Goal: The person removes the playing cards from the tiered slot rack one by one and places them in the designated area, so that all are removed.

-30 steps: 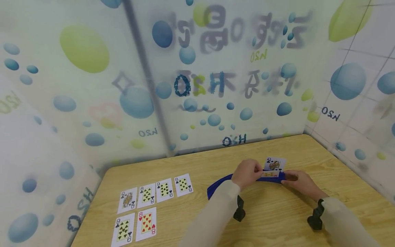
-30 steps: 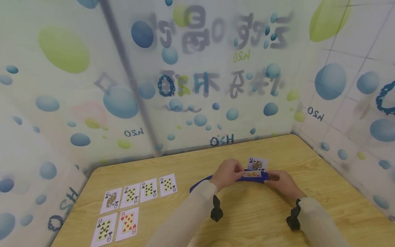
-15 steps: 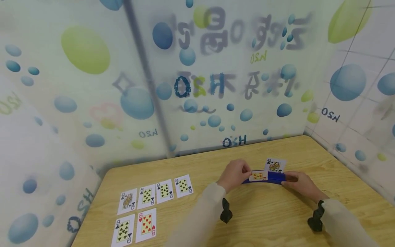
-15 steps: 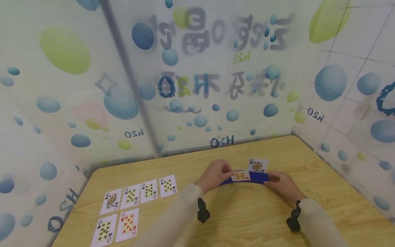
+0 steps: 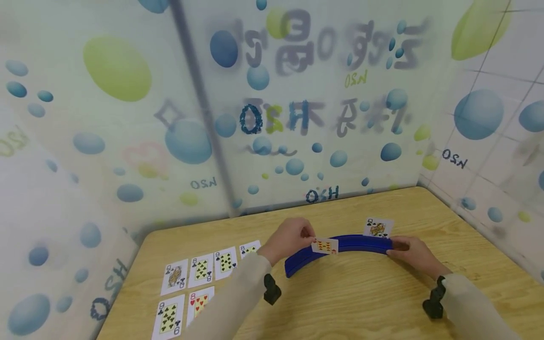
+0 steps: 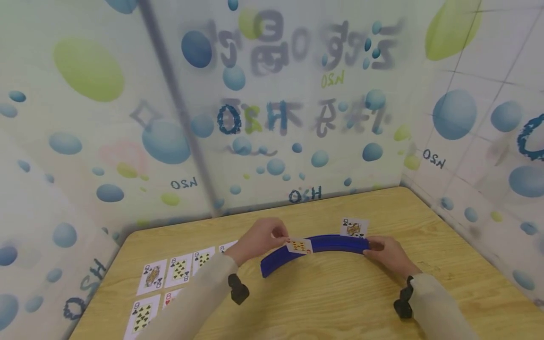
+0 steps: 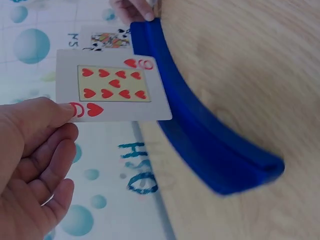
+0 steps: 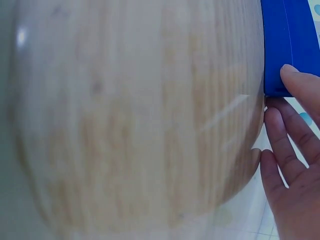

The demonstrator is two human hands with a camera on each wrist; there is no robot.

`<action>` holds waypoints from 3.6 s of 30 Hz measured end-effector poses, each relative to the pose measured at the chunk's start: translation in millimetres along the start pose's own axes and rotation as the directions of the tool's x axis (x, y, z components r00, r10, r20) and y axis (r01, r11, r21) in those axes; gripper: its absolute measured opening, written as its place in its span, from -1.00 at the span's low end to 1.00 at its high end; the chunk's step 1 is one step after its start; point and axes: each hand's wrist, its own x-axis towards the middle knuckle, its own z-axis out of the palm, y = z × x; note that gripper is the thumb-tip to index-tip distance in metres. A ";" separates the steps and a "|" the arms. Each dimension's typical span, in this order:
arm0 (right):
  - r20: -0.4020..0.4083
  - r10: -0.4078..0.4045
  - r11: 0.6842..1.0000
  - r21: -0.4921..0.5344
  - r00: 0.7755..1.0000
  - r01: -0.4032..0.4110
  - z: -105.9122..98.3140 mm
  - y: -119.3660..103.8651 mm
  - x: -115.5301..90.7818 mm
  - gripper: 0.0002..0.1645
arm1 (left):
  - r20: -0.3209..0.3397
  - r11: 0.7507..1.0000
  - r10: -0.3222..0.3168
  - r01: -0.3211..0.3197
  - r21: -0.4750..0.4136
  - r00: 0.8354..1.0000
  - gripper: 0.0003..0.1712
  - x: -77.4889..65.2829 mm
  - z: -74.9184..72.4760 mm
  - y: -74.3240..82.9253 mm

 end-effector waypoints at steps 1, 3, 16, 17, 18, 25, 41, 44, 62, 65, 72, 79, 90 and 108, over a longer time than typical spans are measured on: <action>0.001 -0.002 1.000 0.004 1.000 0.002 0.1 0.3 -0.2 -0.33 | 0.012 1.000 0.003 -0.003 -0.004 1.000 -0.95 -2.5 -4.6 -0.6; 0.002 -0.002 1.000 0.008 1.000 0.002 0.3 0.7 -0.4 -0.32 | 0.030 1.000 0.010 -0.010 -0.004 0.999 -0.96 -8.3 -13.4 -1.7; 0.004 0.004 1.000 0.007 1.000 -0.004 -0.4 -1.7 -1.8 -0.32 | 0.084 0.998 -0.005 -0.001 0.067 0.996 -0.95 -52.1 -57.7 -19.9; 0.005 0.003 1.000 0.005 1.000 -0.003 -0.7 -1.8 -1.8 -0.31 | 0.082 0.998 -0.004 -0.002 0.068 0.997 -0.96 -55.5 -60.7 -22.4; 0.005 0.004 1.000 0.005 1.000 -0.004 -0.7 -1.8 -1.8 -0.31 | 0.077 0.998 0.002 -0.007 0.069 0.997 -0.96 -59.0 -63.8 -25.2; 0.023 0.002 1.000 0.027 1.000 -0.003 -0.2 0.9 -2.0 -0.32 | 0.054 0.998 0.029 -0.032 0.056 0.998 -0.95 -82.7 -80.5 -42.8; 0.008 -0.010 1.000 0.007 1.000 0.010 0.1 0.1 -2.0 -0.33 | 0.105 0.990 -0.123 0.129 -0.054 0.987 -0.97 -134.2 -86.5 -94.1; 0.006 -0.009 1.000 -0.002 1.000 0.009 0.2 -0.1 -2.2 -0.33 | 0.125 0.983 -0.143 0.156 -0.100 0.982 -0.95 -140.8 -86.5 -105.2; 0.002 -0.006 1.000 0.014 1.000 0.006 1.3 2.0 -2.3 -0.32 | 0.070 0.951 -0.290 0.295 -0.089 0.954 -0.93 -154.5 -60.3 -144.4; 0.003 -0.001 1.000 0.020 1.000 0.001 1.4 1.7 -2.6 -0.32 | 0.044 0.945 -0.318 0.320 -0.060 0.947 -0.91 -153.6 -54.1 -147.1; 0.006 0.020 1.000 0.002 1.000 -0.020 0.1 -0.6 -2.4 -0.29 | -0.010 0.905 -0.426 0.426 -0.008 0.905 -0.88 -150.9 -40.1 -152.6; 0.003 0.022 1.000 0.011 1.000 -0.022 0.7 -1.2 -2.8 -0.30 | -0.029 0.889 -0.456 0.457 0.038 0.889 -0.85 -149.6 -31.2 -156.4; 0.003 0.005 1.000 0.020 1.000 -0.005 0.6 -1.1 -3.2 -0.32 | -0.013 0.878 -0.469 0.468 0.100 0.883 -0.85 -146.4 -27.1 -155.2; -0.003 -0.007 1.000 0.002 1.000 0.007 -0.1 -3.1 -4.0 -0.33 | -0.024 0.859 -0.502 0.501 0.103 0.865 -0.87 -146.7 -26.6 -145.4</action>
